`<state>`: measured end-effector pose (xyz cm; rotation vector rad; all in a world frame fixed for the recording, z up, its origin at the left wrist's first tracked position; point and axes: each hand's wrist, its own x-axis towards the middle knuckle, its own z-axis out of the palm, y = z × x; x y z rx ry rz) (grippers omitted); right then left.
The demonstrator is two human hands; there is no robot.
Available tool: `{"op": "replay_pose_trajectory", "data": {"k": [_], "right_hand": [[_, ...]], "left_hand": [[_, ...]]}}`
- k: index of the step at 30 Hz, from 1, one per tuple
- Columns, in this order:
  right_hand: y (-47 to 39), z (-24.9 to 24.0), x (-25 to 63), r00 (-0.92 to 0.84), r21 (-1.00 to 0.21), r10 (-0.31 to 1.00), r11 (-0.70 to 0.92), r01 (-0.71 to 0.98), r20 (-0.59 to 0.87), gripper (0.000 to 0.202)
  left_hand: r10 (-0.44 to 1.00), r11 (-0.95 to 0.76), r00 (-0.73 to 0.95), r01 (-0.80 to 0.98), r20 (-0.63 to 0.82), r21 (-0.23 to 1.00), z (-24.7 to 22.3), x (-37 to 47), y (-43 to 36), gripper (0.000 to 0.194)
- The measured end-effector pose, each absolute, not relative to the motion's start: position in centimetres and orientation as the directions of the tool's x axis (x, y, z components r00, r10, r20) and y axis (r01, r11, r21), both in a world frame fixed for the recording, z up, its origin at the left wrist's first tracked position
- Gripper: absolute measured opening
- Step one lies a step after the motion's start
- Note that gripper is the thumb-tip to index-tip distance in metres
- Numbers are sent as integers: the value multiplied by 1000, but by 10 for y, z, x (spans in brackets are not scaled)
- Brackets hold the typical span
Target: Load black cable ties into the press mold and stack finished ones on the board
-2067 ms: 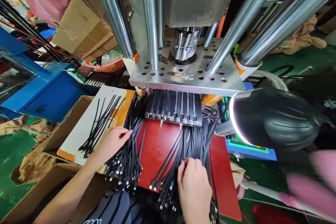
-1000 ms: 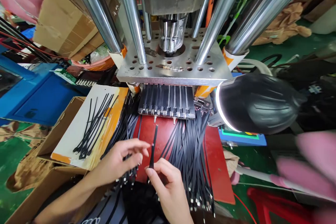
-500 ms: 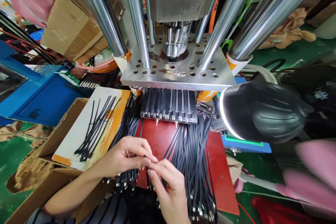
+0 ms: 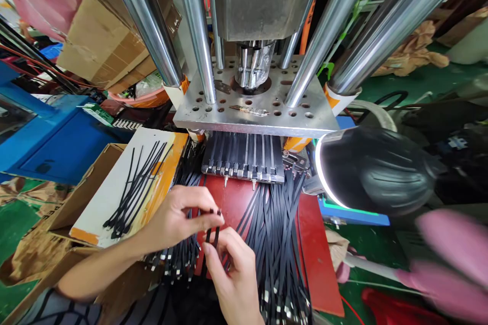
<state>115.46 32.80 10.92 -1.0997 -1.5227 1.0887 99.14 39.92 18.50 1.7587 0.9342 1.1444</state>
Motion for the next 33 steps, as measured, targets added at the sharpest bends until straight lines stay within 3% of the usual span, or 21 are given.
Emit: {"op": "replay_pose_trajectory", "data": {"k": [4, 7, 11, 15, 17, 19, 21, 24, 29, 33], "right_hand": [[319, 92, 1161, -397, -973, 916, 41, 228, -54, 34], [338, 107, 1188, -552, -939, 821, 62, 339, -146, 36], [414, 157, 1227, -474, -870, 880, 208, 447, -32, 42], [498, 181, 1235, -363, -866, 930, 233, 443, 65, 53], [527, 179, 1232, -353, -867, 933, 236, 438, 75, 58], [546, 173, 1229, -368, -843, 924, 276, 461, 101, 58], [557, 167, 1227, -405, -804, 905, 336, 490, 131, 53], [562, 163, 1224, -440, -752, 879, 414, 513, 183, 44], [561, 155, 1225, -414, -682, 862, 492, 541, 293, 38], [563, 148, 1229, -361, -773, 901, 401, 491, 239, 30]], "left_hand": [[928, -345, 223, 217, 298, 913, 186, 992, 446, 23], [916, -394, 225, 333, 333, 857, 172, 998, 491, 31], [909, -417, 236, 512, 344, 751, 151, 1014, 542, 36], [965, -243, 44, 514, 257, 822, 148, 1022, 556, 21], [954, -284, 52, 477, 296, 832, 149, 1019, 544, 22], [885, -465, 230, 488, 405, 739, 150, 1011, 525, 31], [745, -666, 492, 524, 450, 531, 150, 1002, 506, 38], [586, -810, 733, 551, 345, 203, 148, 995, 490, 40], [553, -800, 781, 595, 291, -74, 147, 1005, 488, 37], [604, -759, 748, 645, 277, -88, 147, 1016, 483, 46]]}}
